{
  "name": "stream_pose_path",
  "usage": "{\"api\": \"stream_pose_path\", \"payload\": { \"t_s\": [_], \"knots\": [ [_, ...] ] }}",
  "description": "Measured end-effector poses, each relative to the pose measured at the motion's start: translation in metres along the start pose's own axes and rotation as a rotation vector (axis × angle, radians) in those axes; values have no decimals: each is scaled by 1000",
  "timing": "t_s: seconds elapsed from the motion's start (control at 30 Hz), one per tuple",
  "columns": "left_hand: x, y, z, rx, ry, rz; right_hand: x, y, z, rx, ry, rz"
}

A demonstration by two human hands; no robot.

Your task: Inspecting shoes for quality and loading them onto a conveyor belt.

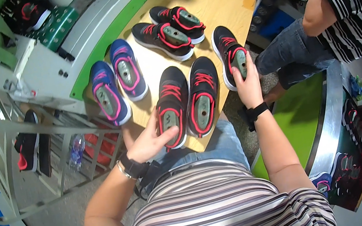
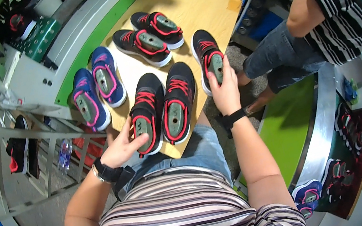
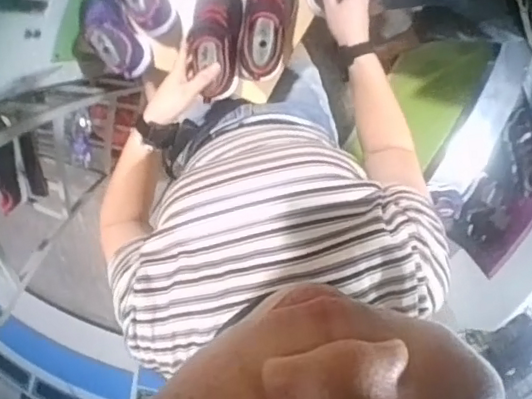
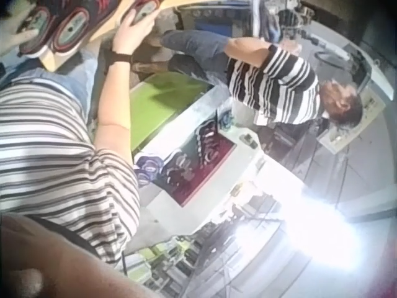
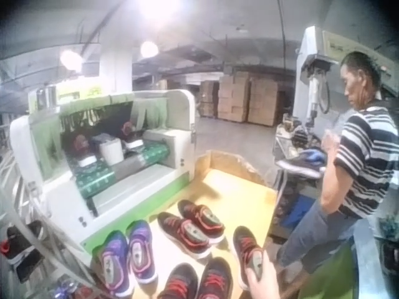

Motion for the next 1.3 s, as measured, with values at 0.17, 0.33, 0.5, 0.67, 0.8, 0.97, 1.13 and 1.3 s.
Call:
{"api": "stream_pose_path", "payload": {
  "t_s": [0.17, 0.33, 0.5, 0.67, 0.8, 0.97, 1.13, 1.3],
  "knots": [
    [16, -1, -42, -70, 164, -190, 2, -3, 1, -32, 83, -9],
    [36, 41, -100, -305, 71, -290, -2, -6, -2, -65, 108, 8],
    [55, 130, -164, -277, 70, -417, 3, -4, 5, -75, 116, 14],
    [69, 228, -195, 16, 15, -370, 10, 1, 4, -113, 106, 100],
    [96, 299, -197, -257, 761, -332, 10, 1, 5, -129, 115, 124],
    [87, 387, -227, -160, 1061, -266, 9, -5, 4, -179, 140, 156],
    [63, 449, -199, 216, 1182, -482, 8, -6, 3, -215, 147, 173],
    [60, 479, -181, 53, 1344, -123, 6, 1, 1, -216, 148, 147]
  ]
}}
Point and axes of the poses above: each hand's wrist, its own y-axis towards the middle knuckle, its own x-axis out of the back of the hand, z = x × y, the point moved 2 cm from there along y, towards the middle knuckle, and after that the axes turned 6 degrees about -y, right-handed, at the moved point
